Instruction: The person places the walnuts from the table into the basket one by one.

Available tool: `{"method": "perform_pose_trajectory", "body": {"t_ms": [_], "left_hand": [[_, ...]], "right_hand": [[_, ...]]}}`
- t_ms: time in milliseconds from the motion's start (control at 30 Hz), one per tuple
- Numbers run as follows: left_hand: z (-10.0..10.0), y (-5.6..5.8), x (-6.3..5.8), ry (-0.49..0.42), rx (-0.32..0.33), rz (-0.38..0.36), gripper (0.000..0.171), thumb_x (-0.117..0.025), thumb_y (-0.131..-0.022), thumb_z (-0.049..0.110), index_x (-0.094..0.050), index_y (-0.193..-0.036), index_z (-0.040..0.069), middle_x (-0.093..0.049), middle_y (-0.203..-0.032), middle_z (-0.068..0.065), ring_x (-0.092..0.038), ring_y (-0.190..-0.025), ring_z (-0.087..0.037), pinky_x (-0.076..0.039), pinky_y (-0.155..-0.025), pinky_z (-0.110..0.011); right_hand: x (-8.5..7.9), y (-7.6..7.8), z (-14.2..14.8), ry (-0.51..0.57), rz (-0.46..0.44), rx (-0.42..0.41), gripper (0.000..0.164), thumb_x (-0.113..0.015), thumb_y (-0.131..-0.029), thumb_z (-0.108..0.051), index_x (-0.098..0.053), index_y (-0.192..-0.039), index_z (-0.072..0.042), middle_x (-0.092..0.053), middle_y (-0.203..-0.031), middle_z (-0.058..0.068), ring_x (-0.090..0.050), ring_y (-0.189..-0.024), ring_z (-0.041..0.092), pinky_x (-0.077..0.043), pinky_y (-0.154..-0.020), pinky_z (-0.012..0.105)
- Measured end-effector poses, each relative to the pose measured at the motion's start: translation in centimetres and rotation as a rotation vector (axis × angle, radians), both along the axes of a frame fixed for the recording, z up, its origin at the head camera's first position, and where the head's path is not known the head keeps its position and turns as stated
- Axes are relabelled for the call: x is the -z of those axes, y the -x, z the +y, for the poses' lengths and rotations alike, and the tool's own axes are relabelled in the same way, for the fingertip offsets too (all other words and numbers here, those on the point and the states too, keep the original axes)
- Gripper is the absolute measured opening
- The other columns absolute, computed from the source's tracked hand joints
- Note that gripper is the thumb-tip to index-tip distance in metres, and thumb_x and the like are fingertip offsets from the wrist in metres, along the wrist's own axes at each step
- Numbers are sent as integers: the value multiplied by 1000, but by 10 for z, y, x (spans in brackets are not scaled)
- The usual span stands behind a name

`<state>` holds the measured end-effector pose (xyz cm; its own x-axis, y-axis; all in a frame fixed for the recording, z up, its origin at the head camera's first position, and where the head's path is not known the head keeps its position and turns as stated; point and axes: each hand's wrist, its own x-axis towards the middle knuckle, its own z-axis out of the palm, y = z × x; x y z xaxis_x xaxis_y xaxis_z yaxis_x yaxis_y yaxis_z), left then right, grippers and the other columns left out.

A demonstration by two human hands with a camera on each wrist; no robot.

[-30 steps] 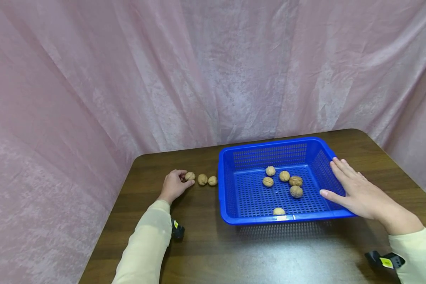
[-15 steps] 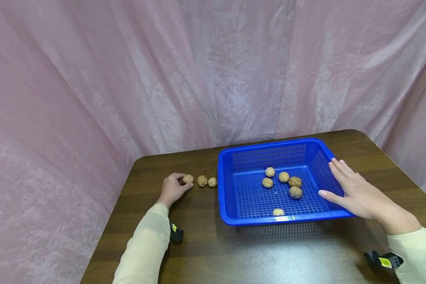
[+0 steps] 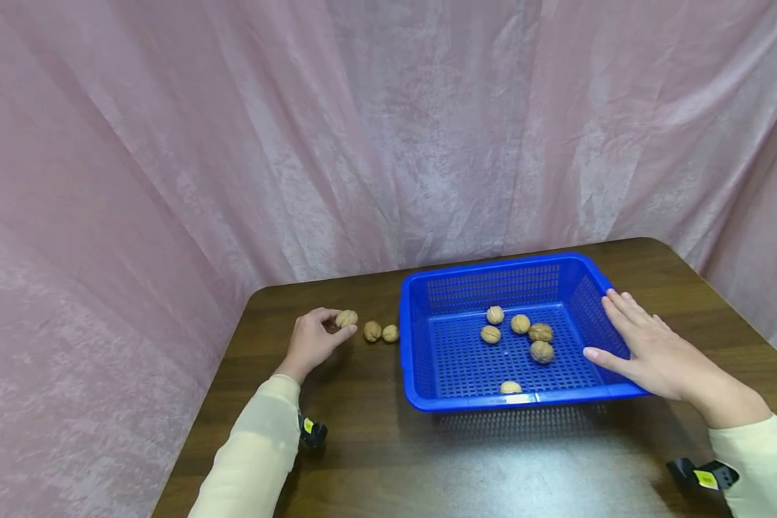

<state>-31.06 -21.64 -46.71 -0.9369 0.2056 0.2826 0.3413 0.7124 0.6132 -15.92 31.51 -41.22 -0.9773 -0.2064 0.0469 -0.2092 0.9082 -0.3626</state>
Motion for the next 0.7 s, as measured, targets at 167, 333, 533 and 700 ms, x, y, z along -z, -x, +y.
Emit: {"method": "perform_pose_trajectory", "body": {"t_ms": [167, 333, 533, 700], "left_hand": [[13, -7, -17, -36, 68, 110, 35, -75, -81, 46, -74, -95, 14, -64, -85, 5, -59, -74, -12, -50, -65, -31], [31, -14, -38, -52, 134, 170, 27, -71, -86, 37, -73, -96, 12, -64, -87, 5, -57, -74, -12, -49, -65, -29], [56, -23, -58, -66, 217, 225, 24, -65, -90, 29, -72, -98, 8, -64, -90, 1, -56, -74, -15, -49, -65, -31], [80, -26, -73, -84, 304, 269, 20, -66, -90, 26, -72, -96, 8, -64, -89, 2, -55, -74, -15, -48, -64, -30]], "right_hand": [[0, 0, 0, 3, -2, 0, 93, -53, -93, -55, -7, -153, -1, 2, -160, 17, 13, -145, 29, 2, -110, 62], [0, -1, 0, 6, 7, -1, 93, -54, -93, -55, -9, -153, 0, 1, -160, 18, 12, -145, 29, 2, -110, 62], [1, 0, 0, 2, 16, -12, 92, -54, -93, -53, -8, -153, 0, 1, -159, 19, 13, -145, 30, 2, -110, 62], [2, 0, 0, 2, 18, -11, 92, -54, -94, -53, -8, -153, 0, 2, -159, 18, 12, -145, 30, 2, -110, 62]]}}
